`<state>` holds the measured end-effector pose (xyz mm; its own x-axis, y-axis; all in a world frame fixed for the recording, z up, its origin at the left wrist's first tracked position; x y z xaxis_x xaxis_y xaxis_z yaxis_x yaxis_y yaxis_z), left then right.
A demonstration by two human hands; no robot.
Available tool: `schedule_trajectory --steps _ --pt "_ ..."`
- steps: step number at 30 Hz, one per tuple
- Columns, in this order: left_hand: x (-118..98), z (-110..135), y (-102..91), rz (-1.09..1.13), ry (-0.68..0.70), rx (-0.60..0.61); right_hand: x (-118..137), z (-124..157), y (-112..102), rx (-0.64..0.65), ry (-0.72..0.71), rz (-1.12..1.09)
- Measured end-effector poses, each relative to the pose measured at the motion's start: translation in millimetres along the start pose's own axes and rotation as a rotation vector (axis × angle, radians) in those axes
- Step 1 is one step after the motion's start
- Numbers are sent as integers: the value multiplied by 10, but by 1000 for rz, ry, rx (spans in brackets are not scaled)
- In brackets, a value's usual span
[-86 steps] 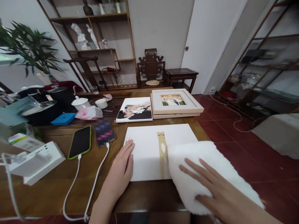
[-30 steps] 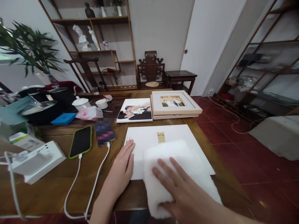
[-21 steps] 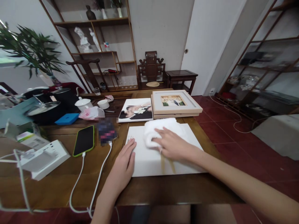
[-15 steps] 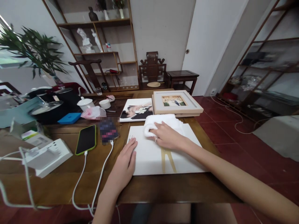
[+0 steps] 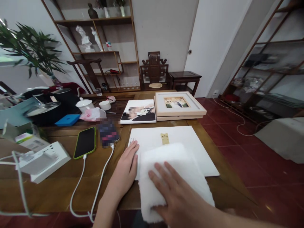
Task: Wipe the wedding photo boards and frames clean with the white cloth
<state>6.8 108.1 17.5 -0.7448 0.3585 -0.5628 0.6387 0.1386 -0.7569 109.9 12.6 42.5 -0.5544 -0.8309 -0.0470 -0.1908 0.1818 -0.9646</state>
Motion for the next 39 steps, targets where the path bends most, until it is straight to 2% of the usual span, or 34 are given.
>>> schedule_trajectory --steps 3,6,9,12,14,17,21,25,28,30,33,37,39 --pt "2 2 3 5 4 1 -230 -156 14 69 3 -99" --pt "3 7 -1 13 2 -5 -656 -427 88 138 86 -66" --pt "6 11 2 21 -9 -5 -998 -725 150 132 134 0" --pt "4 14 -1 24 -9 -10 -1176 -933 202 114 172 28" --pt "-2 15 -9 27 -2 -18 -1191 -986 226 109 184 44" --pt "2 17 -16 35 -3 -24 -1054 -930 241 114 160 62" --pt "22 17 -9 45 -24 -4 -630 -641 192 126 56 48" --pt "26 12 6 49 -40 30 -166 -277 57 146 -60 -66" --pt "21 9 12 40 -45 40 -26 -84 22 213 -88 -152" --pt "12 8 16 39 -38 40 -88 -35 23 227 -68 -197" --pt "6 10 18 44 -21 27 -399 -104 48 180 24 -203" --pt "14 16 20 54 -20 21 -952 -400 157 141 210 -58" --pt "12 22 22 66 -36 35 -1121 -590 194 123 264 22"
Point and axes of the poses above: each hand's wrist, its own z-axis away from the middle knuckle, its own y-axis out of the palm, x = y × z, the point moved 10 cm from there along -z, towards the middle knuckle, and after that the axes turned 3 degrees about z, right-handed, at the moved point
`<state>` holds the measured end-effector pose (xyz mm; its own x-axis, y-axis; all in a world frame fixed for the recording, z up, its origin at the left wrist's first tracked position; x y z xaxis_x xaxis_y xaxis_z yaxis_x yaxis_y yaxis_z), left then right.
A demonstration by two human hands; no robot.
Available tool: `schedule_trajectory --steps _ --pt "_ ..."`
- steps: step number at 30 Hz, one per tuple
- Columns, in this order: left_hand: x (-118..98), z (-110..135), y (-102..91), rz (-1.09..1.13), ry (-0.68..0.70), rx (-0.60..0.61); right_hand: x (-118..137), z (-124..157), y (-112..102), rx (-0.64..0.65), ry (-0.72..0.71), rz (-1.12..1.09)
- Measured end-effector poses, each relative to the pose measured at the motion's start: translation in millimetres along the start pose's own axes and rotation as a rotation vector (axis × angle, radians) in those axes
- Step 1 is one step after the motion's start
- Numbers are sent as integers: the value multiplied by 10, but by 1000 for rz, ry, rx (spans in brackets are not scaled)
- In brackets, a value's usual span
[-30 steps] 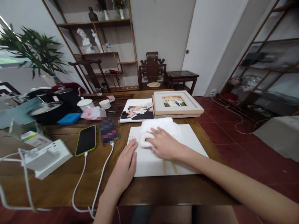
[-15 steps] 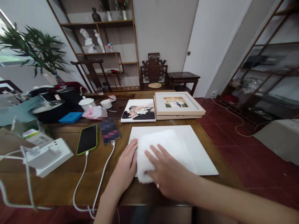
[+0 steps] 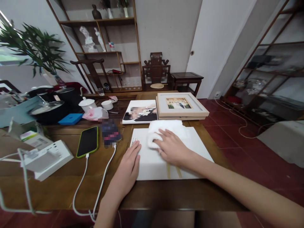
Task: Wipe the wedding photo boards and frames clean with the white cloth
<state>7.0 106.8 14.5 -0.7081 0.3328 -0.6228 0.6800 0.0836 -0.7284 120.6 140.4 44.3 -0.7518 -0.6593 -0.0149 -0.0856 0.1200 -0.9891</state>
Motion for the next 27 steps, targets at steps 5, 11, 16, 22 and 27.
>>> schedule_trajectory --steps 5,11,16,22,27 --pt "-47 38 -85 82 -31 -22 215 -258 26 -27 -74 43" --pt "-156 93 -221 149 94 -99 944 299 -86 -92 -449 -10" --pt "-76 45 -161 82 50 -76 1018 736 -175 -39 -470 -112" --pt "-32 -8 -65 -14 35 -45 529 636 -112 53 -204 -151" --pt "-74 -19 -79 -40 75 -62 146 75 -97 43 -77 -88"
Point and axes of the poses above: each hand's wrist, its own z-axis away from the middle knuckle, its own y-axis out of the palm, x = y × z, the point moved 10 cm from there along -z, towards the middle knuckle, and after that the axes turned 3 degrees about z, right-handed, at the moved point
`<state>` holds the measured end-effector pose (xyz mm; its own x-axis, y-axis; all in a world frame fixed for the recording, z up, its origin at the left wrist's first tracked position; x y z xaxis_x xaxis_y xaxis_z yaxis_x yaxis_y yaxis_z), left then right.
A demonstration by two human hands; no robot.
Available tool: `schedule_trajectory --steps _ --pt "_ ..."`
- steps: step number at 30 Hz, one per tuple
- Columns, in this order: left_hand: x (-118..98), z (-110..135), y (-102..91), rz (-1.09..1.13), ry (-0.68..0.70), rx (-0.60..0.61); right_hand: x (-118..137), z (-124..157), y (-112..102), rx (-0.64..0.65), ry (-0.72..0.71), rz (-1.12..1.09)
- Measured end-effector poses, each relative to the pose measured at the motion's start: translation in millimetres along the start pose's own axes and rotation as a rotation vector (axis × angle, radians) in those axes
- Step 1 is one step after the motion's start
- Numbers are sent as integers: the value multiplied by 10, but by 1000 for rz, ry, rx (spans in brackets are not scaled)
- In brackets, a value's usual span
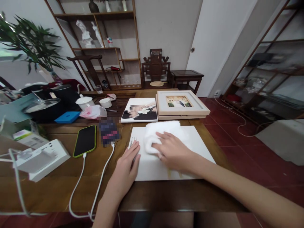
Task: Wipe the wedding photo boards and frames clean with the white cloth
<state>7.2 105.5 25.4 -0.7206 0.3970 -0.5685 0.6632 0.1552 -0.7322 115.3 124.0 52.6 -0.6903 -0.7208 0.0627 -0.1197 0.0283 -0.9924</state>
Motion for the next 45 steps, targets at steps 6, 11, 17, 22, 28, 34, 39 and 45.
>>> schedule_trajectory --steps 6,11,17,22,28,34,39,45 --pt "-3 -15 -13 -23 -2 -13 55 -588 -17 -28 -79 -5" --pt "13 4 -18 -17 -22 -9 -74 -559 -28 -20 -23 7" --pt "4 -4 -5 -26 2 -6 -691 35 -90 25 155 46" --pt "23 -5 -8 -18 3 -18 -1084 566 -13 18 277 88" --pt "10 -7 -19 -32 9 -25 -684 916 -21 -68 74 31" --pt "-3 -13 -16 -61 17 -27 49 1449 -252 -83 -57 -7" --pt "5 -14 -4 -67 20 -10 -139 1410 -165 32 50 -46" --pt "2 -8 -14 -68 26 -7 -915 773 -67 -63 112 -26"
Point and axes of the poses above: each hand's wrist, its own z-axis away from the middle knuckle, its own y-axis out of the palm, x = y × z, the point moved 10 cm from there along -z, towards the middle knuckle, and after that the axes turned 3 degrees about z, right-handed, at the moved point
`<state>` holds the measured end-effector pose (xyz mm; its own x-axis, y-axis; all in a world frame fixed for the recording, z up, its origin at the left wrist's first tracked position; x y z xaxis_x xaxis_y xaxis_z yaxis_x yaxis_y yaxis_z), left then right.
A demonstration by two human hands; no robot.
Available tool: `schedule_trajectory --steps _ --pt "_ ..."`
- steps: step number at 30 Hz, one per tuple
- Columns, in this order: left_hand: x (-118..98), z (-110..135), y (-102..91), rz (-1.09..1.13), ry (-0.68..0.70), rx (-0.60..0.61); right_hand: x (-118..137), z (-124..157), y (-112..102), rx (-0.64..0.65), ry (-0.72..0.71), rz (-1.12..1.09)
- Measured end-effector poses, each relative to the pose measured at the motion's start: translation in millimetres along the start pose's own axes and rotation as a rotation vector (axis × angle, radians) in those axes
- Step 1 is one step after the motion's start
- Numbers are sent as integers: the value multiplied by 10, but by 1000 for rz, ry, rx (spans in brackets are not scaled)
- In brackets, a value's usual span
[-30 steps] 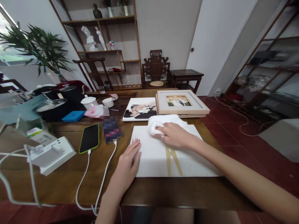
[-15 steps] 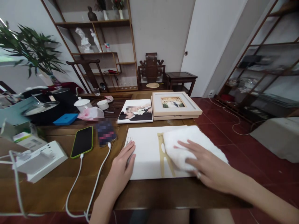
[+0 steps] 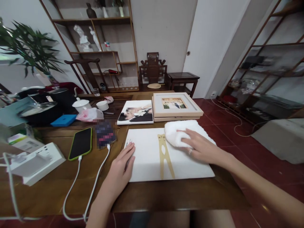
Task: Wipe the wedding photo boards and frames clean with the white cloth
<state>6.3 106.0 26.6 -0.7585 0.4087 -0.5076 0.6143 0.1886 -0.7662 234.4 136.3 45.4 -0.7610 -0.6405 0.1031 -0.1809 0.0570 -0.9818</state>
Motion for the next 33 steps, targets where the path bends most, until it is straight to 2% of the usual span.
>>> schedule_trajectory --steps 3,6,10,17,19,21,23,26,30,33 --pt "4 8 -7 2 6 -11 -142 -240 19 -33 -27 -10" --pt "12 11 -7 0 8 -17 -147 -253 34 -36 -36 -22" --pt "17 7 -5 1 4 -23 31 40 25 -19 -50 -72" --pt "30 -7 12 -21 5 -24 753 786 -72 141 -128 -101" --pt "29 -8 17 -19 4 -19 883 886 -115 165 -149 -118" --pt "20 -9 16 -11 2 -16 870 896 -119 189 -126 -141" --pt "13 -9 8 -2 -6 -15 723 816 -81 207 -63 -157" --pt "1 -6 -13 12 -13 -27 419 551 -5 185 8 -158" --pt "-10 -3 -24 26 -7 -33 85 47 70 92 56 -150" --pt "-6 -3 -26 29 0 -34 -10 -254 78 -9 64 -120"
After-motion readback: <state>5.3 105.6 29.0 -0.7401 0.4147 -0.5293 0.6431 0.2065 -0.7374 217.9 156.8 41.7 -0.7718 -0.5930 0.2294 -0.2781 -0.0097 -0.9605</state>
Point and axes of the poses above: each hand's wrist, its own z-axis away from the middle knuckle, its own y-axis out of the palm, x = y × z, the point moved 10 cm from there along -z, towards the middle knuckle, and after that the axes turned 3 degrees about z, right-handed, at the moved point
